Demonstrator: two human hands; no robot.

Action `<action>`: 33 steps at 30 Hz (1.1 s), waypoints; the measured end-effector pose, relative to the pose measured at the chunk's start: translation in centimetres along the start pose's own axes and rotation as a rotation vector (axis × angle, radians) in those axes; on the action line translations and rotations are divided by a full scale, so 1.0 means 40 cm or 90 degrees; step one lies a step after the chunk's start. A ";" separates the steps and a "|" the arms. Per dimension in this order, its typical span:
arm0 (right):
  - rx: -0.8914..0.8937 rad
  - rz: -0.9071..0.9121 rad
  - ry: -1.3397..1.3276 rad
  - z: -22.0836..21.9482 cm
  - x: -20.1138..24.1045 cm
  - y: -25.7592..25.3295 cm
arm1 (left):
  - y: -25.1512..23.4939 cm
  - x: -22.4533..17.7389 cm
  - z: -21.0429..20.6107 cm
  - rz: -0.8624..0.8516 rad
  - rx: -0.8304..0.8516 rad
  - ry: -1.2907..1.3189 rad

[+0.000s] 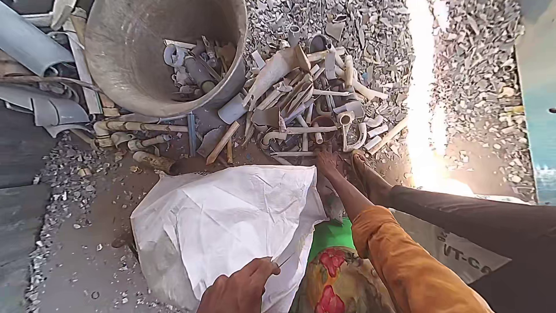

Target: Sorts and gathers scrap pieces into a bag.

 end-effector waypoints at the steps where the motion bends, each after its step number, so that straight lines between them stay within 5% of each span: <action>1: 0.012 -0.021 -0.008 0.002 0.007 -0.009 | -0.006 0.002 0.004 0.004 0.010 0.000; 8: -0.003 -0.056 -0.112 0.072 -0.035 0.076 | -0.026 0.001 0.010 0.031 -0.085 -0.092; 14: -0.019 -0.089 -0.043 0.326 -0.167 0.407 | -0.026 -0.057 0.021 0.188 0.193 -0.136; 19: 0.021 -0.189 0.012 0.319 -0.249 0.591 | -0.008 -0.046 0.006 0.160 0.112 -0.067; 24: 0.055 0.014 0.026 0.134 -0.005 0.576 | 0.016 -0.053 -0.039 0.115 -0.020 -0.044; 28: 0.113 0.520 -0.233 0.036 0.230 0.596 | 0.011 -0.085 -0.038 0.116 -0.018 -0.066; 29: 0.145 0.573 -0.270 0.051 0.251 0.593 | 0.007 -0.086 -0.031 0.120 -0.022 -0.068; 31: 0.165 0.516 -0.231 0.111 0.223 0.550 | -0.003 -0.080 -0.017 0.124 -0.018 -0.077; 33: 0.126 0.327 -0.212 0.170 0.101 0.449 | -0.018 -0.068 -0.017 0.106 -0.031 -0.086</action>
Point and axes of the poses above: each hand's wrist, its own y-axis away from the middle knuckle, its own z-axis out of the back of the hand, x = y × z, the point moved 2 cm from there along -y, towards the middle knuckle, and after that the axes turned 8 degrees about x, right-handed, at the moved point
